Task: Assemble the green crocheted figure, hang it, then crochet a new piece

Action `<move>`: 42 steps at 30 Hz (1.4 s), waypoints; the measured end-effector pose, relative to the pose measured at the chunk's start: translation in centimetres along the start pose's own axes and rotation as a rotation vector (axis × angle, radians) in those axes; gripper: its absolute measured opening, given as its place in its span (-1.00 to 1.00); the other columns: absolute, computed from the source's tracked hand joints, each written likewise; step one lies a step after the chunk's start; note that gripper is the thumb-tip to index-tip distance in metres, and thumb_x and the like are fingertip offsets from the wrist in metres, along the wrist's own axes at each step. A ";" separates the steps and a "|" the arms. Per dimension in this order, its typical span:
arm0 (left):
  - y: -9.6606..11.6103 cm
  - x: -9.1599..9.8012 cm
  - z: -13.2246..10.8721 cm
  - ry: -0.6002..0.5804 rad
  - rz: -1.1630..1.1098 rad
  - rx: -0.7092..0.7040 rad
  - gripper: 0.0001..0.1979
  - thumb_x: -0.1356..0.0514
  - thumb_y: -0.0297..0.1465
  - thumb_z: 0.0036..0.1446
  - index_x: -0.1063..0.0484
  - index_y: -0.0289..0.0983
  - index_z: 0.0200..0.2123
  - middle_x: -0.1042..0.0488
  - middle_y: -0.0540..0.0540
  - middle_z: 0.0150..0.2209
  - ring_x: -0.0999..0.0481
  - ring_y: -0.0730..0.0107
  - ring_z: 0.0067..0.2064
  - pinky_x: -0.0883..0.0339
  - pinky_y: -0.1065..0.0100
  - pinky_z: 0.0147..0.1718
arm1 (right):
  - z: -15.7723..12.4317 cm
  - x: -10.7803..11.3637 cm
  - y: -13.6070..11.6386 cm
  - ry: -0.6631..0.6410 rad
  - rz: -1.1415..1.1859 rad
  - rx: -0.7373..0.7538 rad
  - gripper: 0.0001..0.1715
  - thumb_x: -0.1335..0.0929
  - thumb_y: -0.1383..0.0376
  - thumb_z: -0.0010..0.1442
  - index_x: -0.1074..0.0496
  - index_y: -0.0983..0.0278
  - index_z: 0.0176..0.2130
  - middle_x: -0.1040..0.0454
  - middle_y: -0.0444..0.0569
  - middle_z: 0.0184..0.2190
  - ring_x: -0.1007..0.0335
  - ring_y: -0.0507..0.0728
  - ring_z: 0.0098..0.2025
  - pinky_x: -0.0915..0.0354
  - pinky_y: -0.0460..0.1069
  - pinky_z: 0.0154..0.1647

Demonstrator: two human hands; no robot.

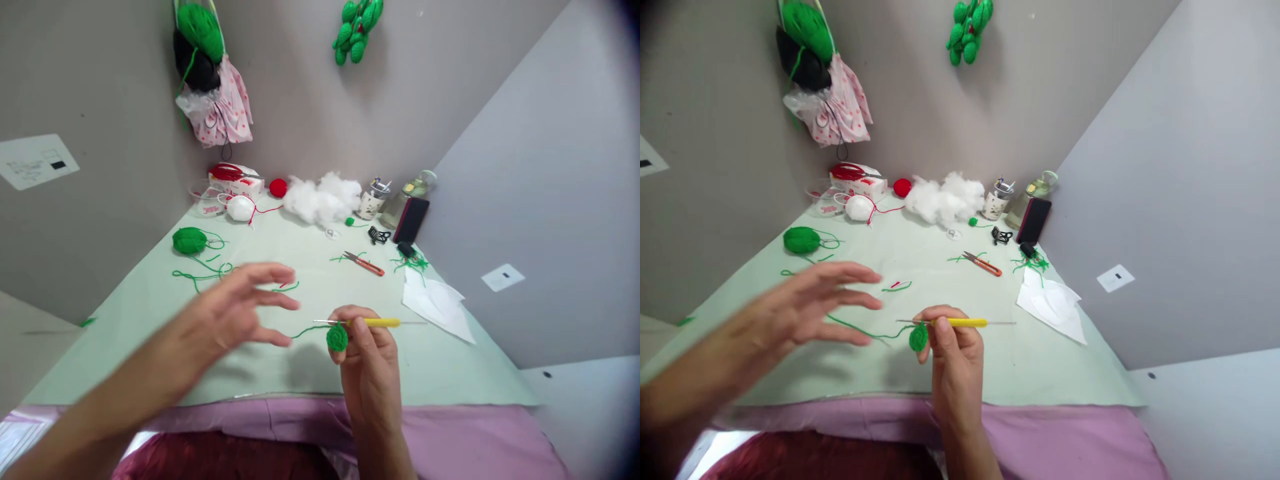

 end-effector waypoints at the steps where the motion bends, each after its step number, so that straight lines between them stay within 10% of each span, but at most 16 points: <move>1: -1.4 -1.9 0.1 -0.133 -0.135 0.077 -0.45 -0.25 0.04 0.21 -0.45 -0.02 0.20 -0.31 -0.16 0.34 -0.39 -0.20 0.24 -0.53 0.03 -0.07 | -0.1 -0.2 0.0 0.000 -0.002 0.017 -0.80 -0.44 0.18 0.29 -0.65 0.21 -0.30 -0.55 -0.07 -0.35 -0.23 -0.11 -0.57 -0.21 -0.15 -0.55; 5: -4.4 -5.0 1.3 -0.082 -0.498 0.158 -0.52 -0.05 0.04 0.36 -0.42 -0.01 0.20 -0.24 -0.08 0.40 -0.18 -0.03 0.41 -0.32 -0.07 0.22 | -1.0 -1.0 0.0 -0.034 -0.041 0.102 -0.83 -0.41 0.21 0.33 -0.64 0.17 -0.24 -0.55 -0.08 -0.31 -0.29 -0.10 -0.55 -0.24 -0.11 -0.50; 7: -4.6 -5.1 2.0 0.017 -0.558 0.097 -0.53 0.03 -0.03 0.43 -0.59 -0.14 -0.17 -0.50 -0.09 0.20 -0.23 0.06 0.39 -0.15 -0.05 0.33 | -1.4 -1.4 0.2 -0.062 -0.067 0.119 -0.82 -0.39 0.23 0.34 -0.64 0.16 -0.22 -0.55 -0.07 -0.29 -0.33 -0.07 -0.52 -0.23 -0.10 -0.52; 11: -3.6 -4.1 2.1 0.086 -0.067 -0.177 -0.33 0.06 -0.14 0.47 -0.36 -0.22 -0.69 -0.66 -0.10 -0.11 -0.31 0.11 0.34 0.23 0.04 0.44 | -1.5 -0.8 0.3 -0.016 -0.071 0.137 -0.82 -0.38 0.24 0.35 -0.63 0.16 -0.22 -0.56 -0.07 -0.29 -0.35 -0.04 -0.49 -0.24 -0.11 -0.53; 14: -3.9 -4.3 1.3 0.041 0.300 -0.251 -0.64 -0.13 -0.19 0.39 -0.64 -0.19 -0.34 -0.59 -0.10 0.06 -0.25 0.07 0.35 0.23 0.04 0.42 | -1.2 0.1 0.4 0.033 -0.074 0.129 -0.85 -0.40 0.24 0.33 -0.63 0.17 -0.22 -0.56 -0.07 -0.30 -0.36 -0.02 -0.47 -0.29 -0.08 -0.47; 18: -6.9 -5.6 0.8 -0.080 -0.004 0.146 -0.62 -0.26 -0.18 0.29 -0.52 -0.15 0.12 -0.57 -0.05 -0.24 -0.52 0.31 -0.20 -0.42 0.28 -0.16 | -1.3 0.9 0.9 0.024 -0.132 0.106 -0.85 -0.39 0.24 0.34 -0.61 0.18 -0.20 -0.54 -0.06 -0.30 -0.38 0.03 -0.40 -0.32 -0.02 -0.35; 22: -7.6 -6.2 0.6 0.025 -0.261 0.300 -0.47 -0.39 -0.23 0.15 -0.46 -0.22 0.16 -0.39 0.07 -0.45 -0.33 0.53 -0.51 -0.22 0.47 -0.57 | -1.4 1.1 1.0 -0.004 -0.223 0.147 -0.83 -0.37 0.27 0.35 -0.62 0.18 -0.19 -0.53 -0.07 -0.29 -0.36 0.03 -0.40 -0.30 -0.02 -0.35; 42: -6.9 -5.5 0.7 0.021 -0.376 0.294 -0.60 -0.34 -0.33 0.22 -0.49 -0.26 0.11 -0.50 0.00 -0.36 -0.51 0.44 -0.34 -0.39 0.39 -0.28 | -0.4 0.5 0.3 -0.081 -0.015 0.037 -0.73 -0.32 0.21 0.40 -0.58 0.21 -0.26 -0.61 -0.05 -0.32 -0.46 0.01 -0.48 -0.40 -0.06 -0.43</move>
Point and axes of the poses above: each hand's wrist, its own z-axis towards the middle knuckle, its own x-axis out of the back of the hand, y = z × x, the point moved 6 cm from there along z, towards the middle knuckle
